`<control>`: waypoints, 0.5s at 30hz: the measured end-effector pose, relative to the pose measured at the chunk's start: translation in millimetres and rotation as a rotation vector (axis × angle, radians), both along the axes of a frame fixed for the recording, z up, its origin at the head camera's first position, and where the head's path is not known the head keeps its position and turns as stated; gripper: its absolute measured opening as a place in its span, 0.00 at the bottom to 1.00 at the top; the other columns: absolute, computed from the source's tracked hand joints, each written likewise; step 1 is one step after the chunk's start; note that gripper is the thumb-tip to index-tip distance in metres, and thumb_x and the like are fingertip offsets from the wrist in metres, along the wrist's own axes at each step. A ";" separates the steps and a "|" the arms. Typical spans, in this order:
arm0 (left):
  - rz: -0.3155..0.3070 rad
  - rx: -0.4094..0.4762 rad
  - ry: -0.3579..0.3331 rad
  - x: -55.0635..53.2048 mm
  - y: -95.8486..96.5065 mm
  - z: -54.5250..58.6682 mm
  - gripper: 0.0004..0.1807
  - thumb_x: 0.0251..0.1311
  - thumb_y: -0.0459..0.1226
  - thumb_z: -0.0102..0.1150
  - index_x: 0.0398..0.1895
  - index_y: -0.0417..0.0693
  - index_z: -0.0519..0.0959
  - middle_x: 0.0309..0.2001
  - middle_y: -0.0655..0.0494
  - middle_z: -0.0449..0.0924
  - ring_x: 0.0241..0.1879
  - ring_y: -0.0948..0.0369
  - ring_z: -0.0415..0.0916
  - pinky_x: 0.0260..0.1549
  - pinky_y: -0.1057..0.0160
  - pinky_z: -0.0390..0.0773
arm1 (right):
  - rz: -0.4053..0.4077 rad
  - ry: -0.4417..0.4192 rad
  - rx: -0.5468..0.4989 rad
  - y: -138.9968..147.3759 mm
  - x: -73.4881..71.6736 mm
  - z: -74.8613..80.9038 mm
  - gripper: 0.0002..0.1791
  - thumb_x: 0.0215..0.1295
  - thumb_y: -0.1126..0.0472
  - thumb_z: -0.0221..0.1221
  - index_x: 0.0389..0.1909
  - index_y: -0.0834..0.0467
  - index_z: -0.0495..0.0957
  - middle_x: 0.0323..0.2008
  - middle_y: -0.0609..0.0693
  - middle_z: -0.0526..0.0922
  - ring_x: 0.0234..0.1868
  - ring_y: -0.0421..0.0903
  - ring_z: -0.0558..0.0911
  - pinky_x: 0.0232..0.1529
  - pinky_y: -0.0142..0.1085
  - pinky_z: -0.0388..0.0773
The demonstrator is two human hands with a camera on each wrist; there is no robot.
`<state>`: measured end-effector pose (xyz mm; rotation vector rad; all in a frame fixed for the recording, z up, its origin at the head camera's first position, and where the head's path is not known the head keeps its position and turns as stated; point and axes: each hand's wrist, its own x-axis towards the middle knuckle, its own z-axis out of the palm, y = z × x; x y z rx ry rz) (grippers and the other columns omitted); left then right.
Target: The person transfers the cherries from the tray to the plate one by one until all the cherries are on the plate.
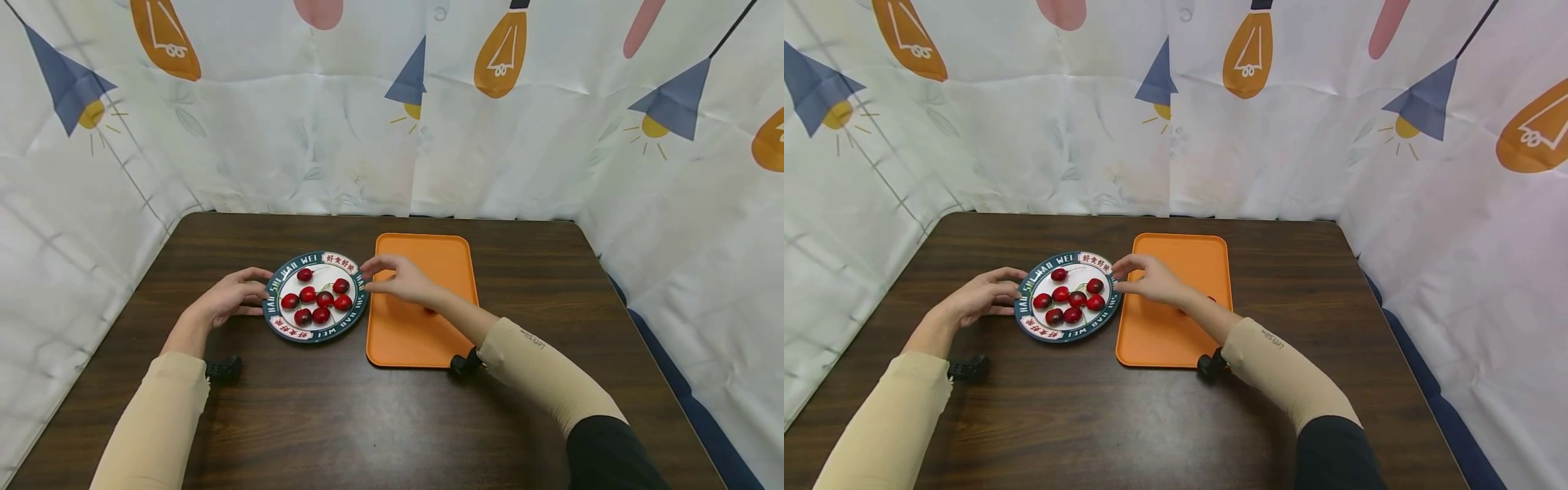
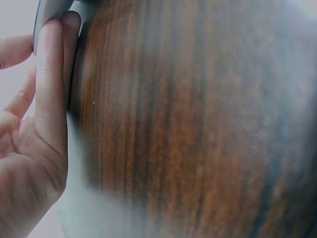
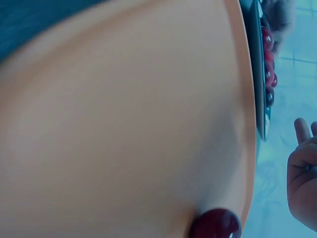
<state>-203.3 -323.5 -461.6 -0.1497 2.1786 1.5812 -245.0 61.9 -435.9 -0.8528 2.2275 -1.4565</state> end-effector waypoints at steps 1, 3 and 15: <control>0.001 0.000 -0.001 -0.2 0.2 0.2 0.33 0.72 0.36 0.54 0.77 0.40 0.58 0.61 0.35 0.67 0.48 0.53 0.79 0.48 0.55 0.85 | -0.003 -0.007 -0.005 3.1 0.8 -0.3 0.22 0.67 0.64 0.68 0.59 0.66 0.79 0.51 0.57 0.85 0.57 0.48 0.78 0.55 0.38 0.80; 0.004 -0.002 -0.003 -0.7 0.4 0.5 0.32 0.72 0.36 0.54 0.76 0.40 0.58 0.61 0.34 0.67 0.48 0.52 0.79 0.48 0.55 0.85 | -0.008 -0.023 -0.014 9.6 2.7 -0.6 0.22 0.66 0.64 0.68 0.60 0.66 0.78 0.52 0.59 0.84 0.57 0.48 0.78 0.55 0.39 0.80; 0.005 -0.017 0.001 -0.5 0.5 1.1 0.32 0.73 0.36 0.53 0.76 0.40 0.58 0.61 0.34 0.66 0.49 0.51 0.78 0.48 0.55 0.85 | -0.059 -0.095 0.013 47.6 15.6 8.3 0.25 0.68 0.60 0.67 0.63 0.62 0.76 0.54 0.57 0.84 0.61 0.50 0.76 0.61 0.48 0.71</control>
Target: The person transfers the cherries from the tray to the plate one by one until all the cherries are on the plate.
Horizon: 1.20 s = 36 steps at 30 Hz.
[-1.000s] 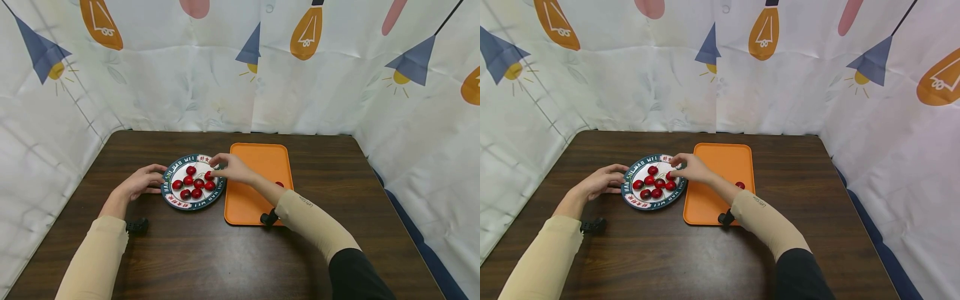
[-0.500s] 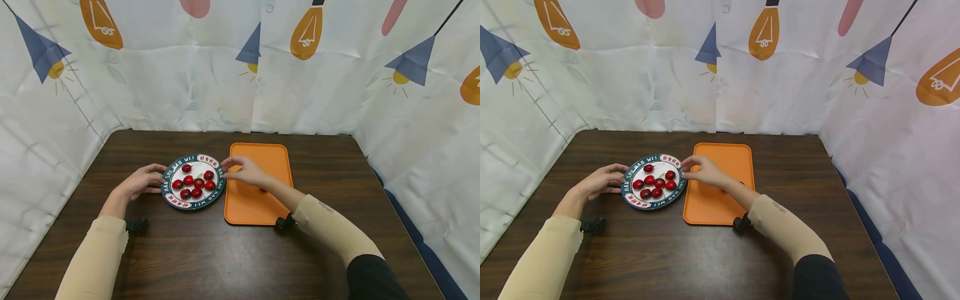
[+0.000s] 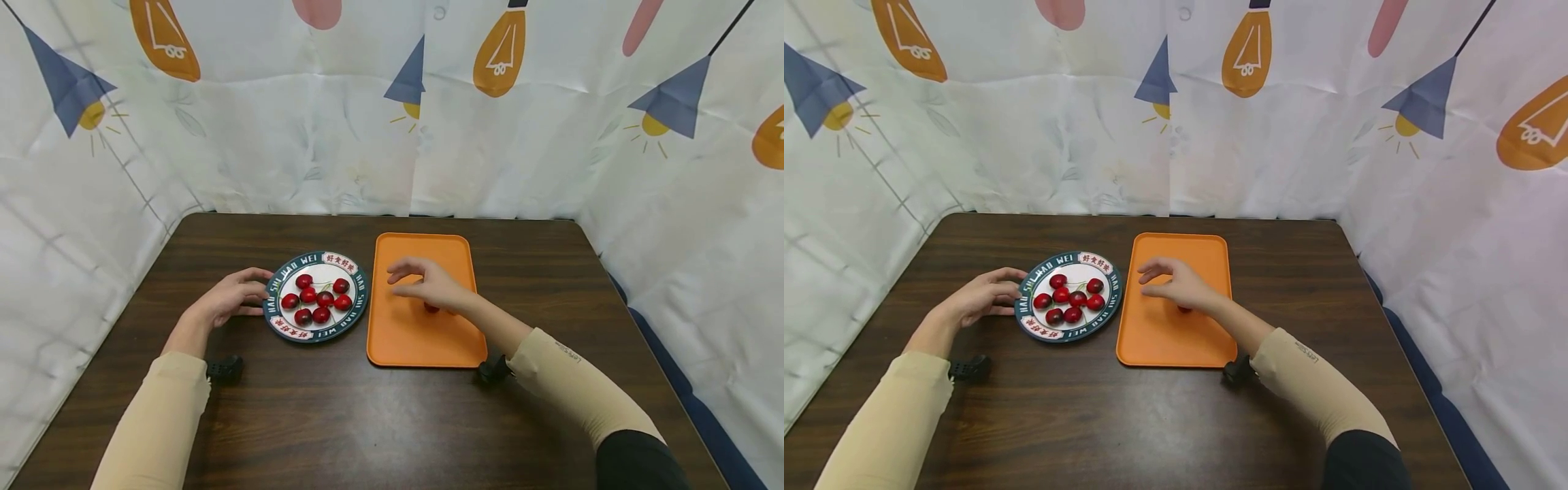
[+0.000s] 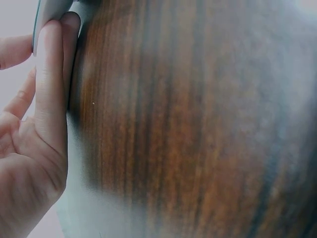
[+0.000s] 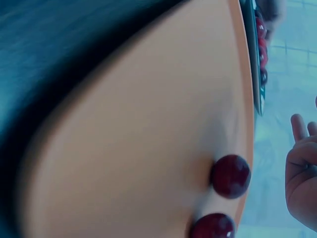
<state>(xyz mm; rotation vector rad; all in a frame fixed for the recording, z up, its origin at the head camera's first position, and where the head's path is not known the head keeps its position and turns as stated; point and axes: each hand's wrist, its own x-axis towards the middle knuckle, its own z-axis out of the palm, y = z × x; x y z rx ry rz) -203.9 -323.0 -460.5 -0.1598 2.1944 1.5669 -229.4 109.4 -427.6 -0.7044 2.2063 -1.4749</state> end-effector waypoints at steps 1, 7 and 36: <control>0.001 -0.003 -0.001 0.1 -0.1 0.2 0.32 0.72 0.36 0.53 0.76 0.40 0.58 0.61 0.34 0.66 0.49 0.51 0.78 0.48 0.55 0.85 | -0.002 -0.001 0.000 2.8 0.3 -0.2 0.25 0.68 0.60 0.67 0.64 0.62 0.76 0.54 0.57 0.84 0.61 0.49 0.76 0.62 0.47 0.71; -0.002 -0.005 -0.004 0.2 -0.6 1.0 0.32 0.73 0.36 0.53 0.76 0.40 0.58 0.62 0.34 0.66 0.49 0.51 0.78 0.49 0.55 0.85 | -0.030 -0.033 0.015 20.9 4.8 0.1 0.25 0.69 0.60 0.67 0.64 0.62 0.76 0.53 0.55 0.85 0.57 0.52 0.79 0.50 0.45 0.76; -0.011 -0.002 -0.003 -0.6 -2.2 0.2 0.32 0.72 0.37 0.54 0.76 0.40 0.58 0.62 0.33 0.66 0.50 0.50 0.78 0.49 0.55 0.84 | -0.212 -0.029 0.136 99.2 9.2 -21.9 0.22 0.67 0.58 0.68 0.59 0.62 0.80 0.48 0.55 0.85 0.52 0.55 0.79 0.42 0.42 0.78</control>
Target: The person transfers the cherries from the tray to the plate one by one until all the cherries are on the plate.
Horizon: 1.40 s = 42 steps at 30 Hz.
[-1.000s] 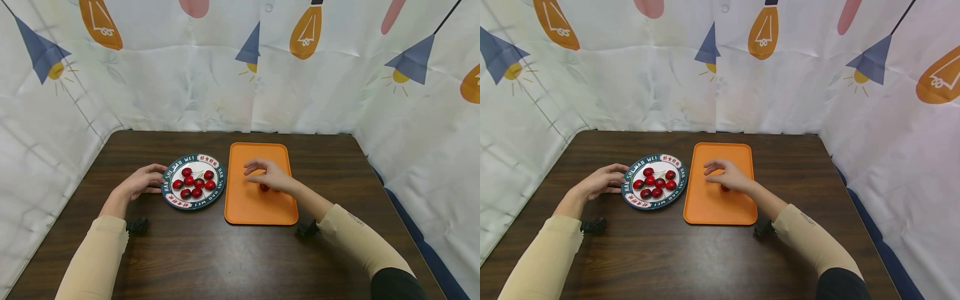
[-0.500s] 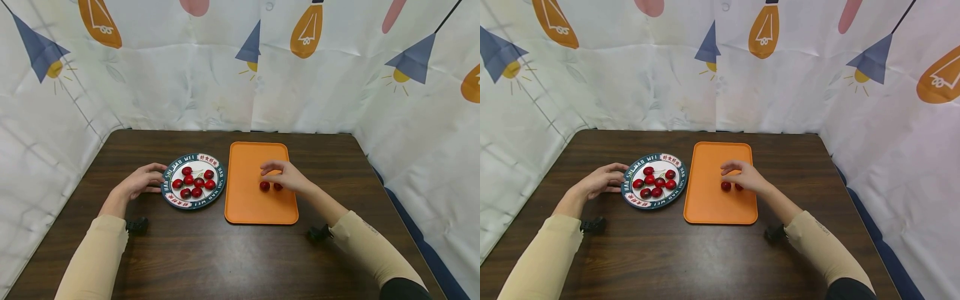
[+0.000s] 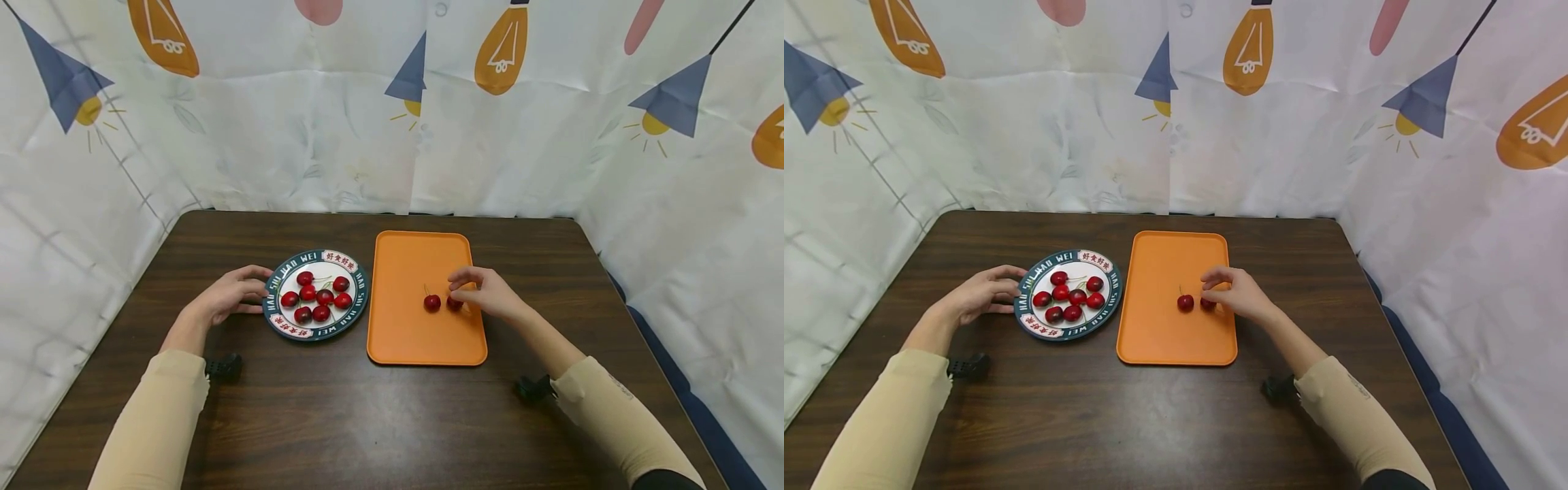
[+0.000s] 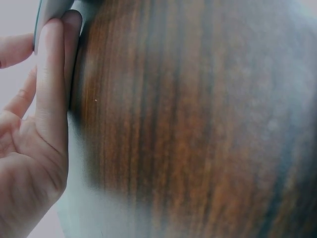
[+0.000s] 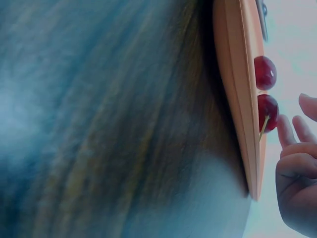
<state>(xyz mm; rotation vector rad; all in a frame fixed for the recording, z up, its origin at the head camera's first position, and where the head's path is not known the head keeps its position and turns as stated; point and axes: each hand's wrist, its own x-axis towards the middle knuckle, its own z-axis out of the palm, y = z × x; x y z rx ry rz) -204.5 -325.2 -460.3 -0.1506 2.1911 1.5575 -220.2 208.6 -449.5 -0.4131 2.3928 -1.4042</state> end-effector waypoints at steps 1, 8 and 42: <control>0.001 -0.001 0.001 0.2 -0.1 0.2 0.32 0.72 0.37 0.54 0.76 0.40 0.58 0.62 0.33 0.66 0.49 0.50 0.78 0.49 0.55 0.84 | 0.003 0.006 0.006 1.6 0.0 -0.8 0.22 0.67 0.59 0.68 0.59 0.62 0.80 0.48 0.55 0.85 0.52 0.55 0.79 0.43 0.42 0.79; 0.000 0.002 0.005 0.3 0.7 1.7 0.32 0.72 0.36 0.54 0.76 0.41 0.58 0.62 0.34 0.66 0.49 0.50 0.78 0.49 0.56 0.84 | 0.028 0.007 0.058 5.9 -1.2 -4.6 0.22 0.63 0.61 0.72 0.57 0.61 0.80 0.49 0.54 0.85 0.53 0.53 0.79 0.50 0.43 0.79; 0.001 0.010 -0.003 0.2 1.7 1.4 0.33 0.72 0.36 0.54 0.77 0.41 0.58 0.64 0.34 0.65 0.51 0.49 0.77 0.49 0.55 0.84 | 0.089 0.042 0.123 -2.5 -7.0 0.1 0.20 0.59 0.62 0.74 0.52 0.58 0.83 0.51 0.54 0.82 0.52 0.53 0.76 0.45 0.41 0.79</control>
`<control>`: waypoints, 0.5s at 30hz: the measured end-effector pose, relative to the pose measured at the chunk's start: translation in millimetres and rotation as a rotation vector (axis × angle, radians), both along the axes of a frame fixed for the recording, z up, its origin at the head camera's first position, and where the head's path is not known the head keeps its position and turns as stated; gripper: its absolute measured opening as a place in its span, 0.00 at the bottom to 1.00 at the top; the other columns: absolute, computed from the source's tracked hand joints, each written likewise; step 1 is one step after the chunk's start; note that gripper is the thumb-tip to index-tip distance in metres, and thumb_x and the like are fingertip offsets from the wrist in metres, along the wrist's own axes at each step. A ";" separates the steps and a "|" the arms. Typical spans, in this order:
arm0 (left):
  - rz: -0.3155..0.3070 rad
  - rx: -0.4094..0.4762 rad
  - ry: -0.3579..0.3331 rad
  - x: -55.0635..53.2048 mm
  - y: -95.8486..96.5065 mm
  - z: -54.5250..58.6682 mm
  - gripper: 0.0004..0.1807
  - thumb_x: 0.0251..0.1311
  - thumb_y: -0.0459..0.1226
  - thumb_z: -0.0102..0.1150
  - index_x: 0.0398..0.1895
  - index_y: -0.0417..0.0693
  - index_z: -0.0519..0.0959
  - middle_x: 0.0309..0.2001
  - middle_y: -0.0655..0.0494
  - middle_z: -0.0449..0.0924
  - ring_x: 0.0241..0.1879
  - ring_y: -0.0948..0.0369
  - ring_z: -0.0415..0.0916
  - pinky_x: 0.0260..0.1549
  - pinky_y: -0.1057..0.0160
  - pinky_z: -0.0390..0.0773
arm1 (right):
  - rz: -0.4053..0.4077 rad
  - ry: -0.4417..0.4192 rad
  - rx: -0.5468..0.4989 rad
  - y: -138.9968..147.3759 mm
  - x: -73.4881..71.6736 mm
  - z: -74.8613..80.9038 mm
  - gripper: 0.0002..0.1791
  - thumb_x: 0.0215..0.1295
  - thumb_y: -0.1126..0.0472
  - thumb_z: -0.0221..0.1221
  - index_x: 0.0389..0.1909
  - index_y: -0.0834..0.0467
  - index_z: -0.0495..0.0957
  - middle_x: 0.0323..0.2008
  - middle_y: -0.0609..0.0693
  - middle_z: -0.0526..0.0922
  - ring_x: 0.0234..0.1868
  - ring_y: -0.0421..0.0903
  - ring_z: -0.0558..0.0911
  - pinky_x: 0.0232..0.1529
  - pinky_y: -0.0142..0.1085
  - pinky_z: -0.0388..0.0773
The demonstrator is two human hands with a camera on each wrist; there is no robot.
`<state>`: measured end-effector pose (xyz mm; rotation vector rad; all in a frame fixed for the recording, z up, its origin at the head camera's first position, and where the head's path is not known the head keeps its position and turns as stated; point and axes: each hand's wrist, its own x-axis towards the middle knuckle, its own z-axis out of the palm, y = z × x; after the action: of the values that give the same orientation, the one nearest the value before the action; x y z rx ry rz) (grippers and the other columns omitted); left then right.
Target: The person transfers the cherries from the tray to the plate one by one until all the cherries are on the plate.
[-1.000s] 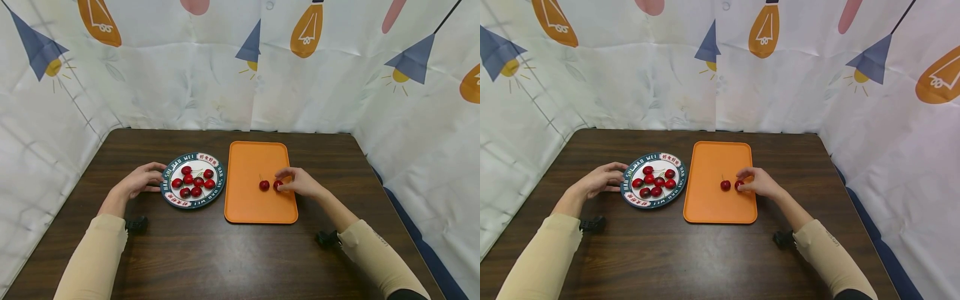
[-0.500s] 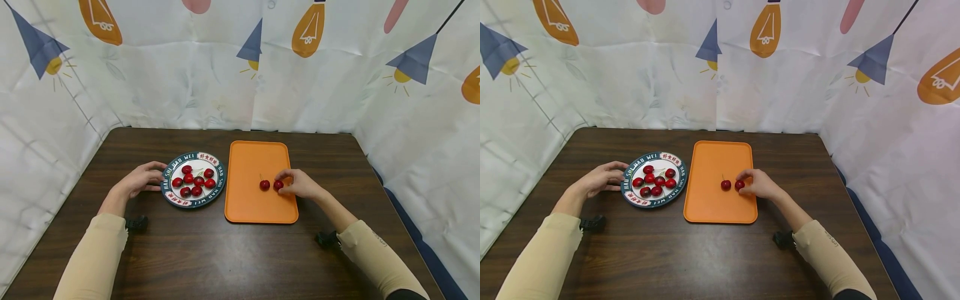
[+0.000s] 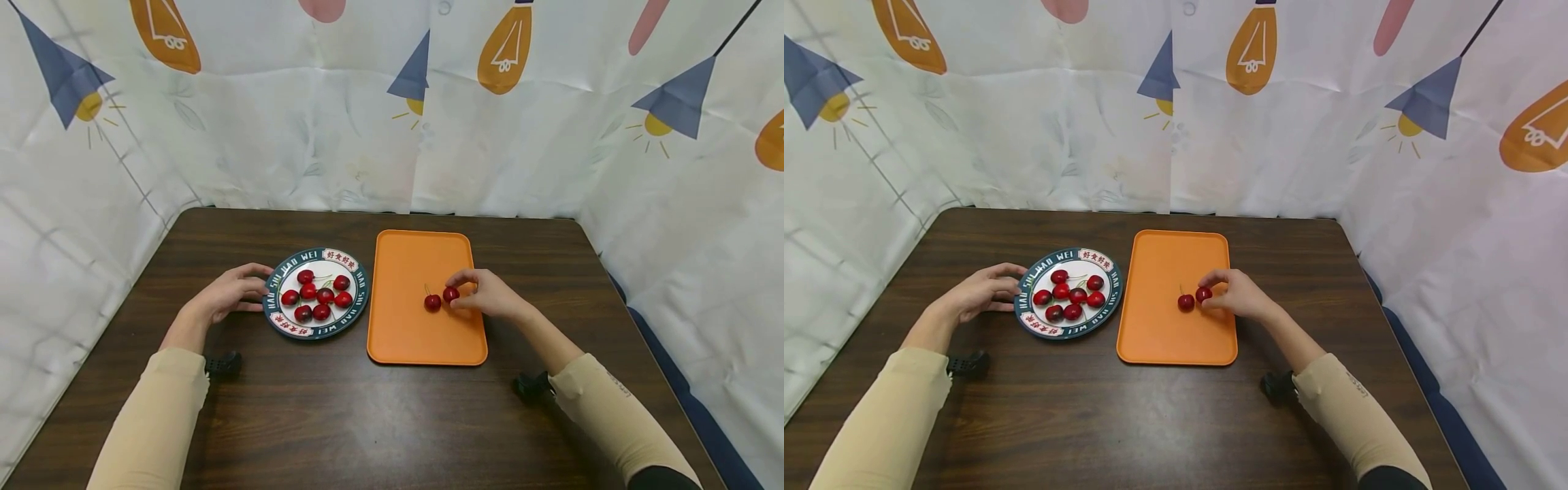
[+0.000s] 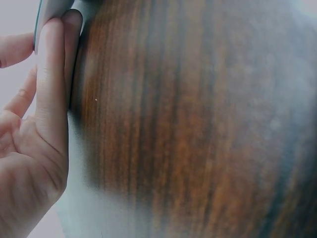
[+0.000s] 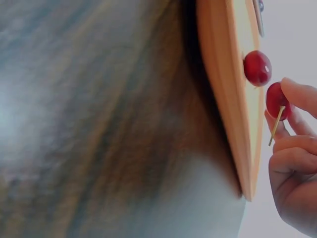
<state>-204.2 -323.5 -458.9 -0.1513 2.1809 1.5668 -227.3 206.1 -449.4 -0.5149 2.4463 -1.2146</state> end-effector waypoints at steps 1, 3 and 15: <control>0.000 0.000 0.000 0.0 -0.1 -0.1 0.33 0.72 0.36 0.54 0.77 0.41 0.58 0.64 0.34 0.65 0.51 0.49 0.77 0.49 0.55 0.84 | 0.006 0.003 -0.007 -0.5 -0.8 0.7 0.20 0.59 0.61 0.74 0.52 0.58 0.83 0.52 0.54 0.82 0.51 0.54 0.76 0.44 0.41 0.79; -0.002 0.001 0.002 0.4 0.0 0.1 0.33 0.72 0.36 0.53 0.77 0.40 0.58 0.64 0.34 0.65 0.51 0.49 0.77 0.49 0.55 0.84 | 0.018 0.015 -0.018 -2.1 -2.2 2.3 0.20 0.59 0.61 0.74 0.52 0.58 0.83 0.51 0.54 0.82 0.51 0.54 0.77 0.42 0.41 0.80; -0.003 0.007 0.001 -0.3 0.1 -1.0 0.33 0.72 0.36 0.54 0.77 0.41 0.57 0.63 0.34 0.65 0.49 0.51 0.77 0.49 0.55 0.84 | 0.047 -0.031 -0.089 -24.7 -4.2 16.6 0.20 0.61 0.61 0.73 0.53 0.56 0.82 0.52 0.53 0.81 0.35 0.57 0.82 0.37 0.39 0.78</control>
<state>-204.5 -323.4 -459.9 -0.1446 2.1752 1.5729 -231.5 181.4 -432.8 -0.5704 2.3500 -1.3065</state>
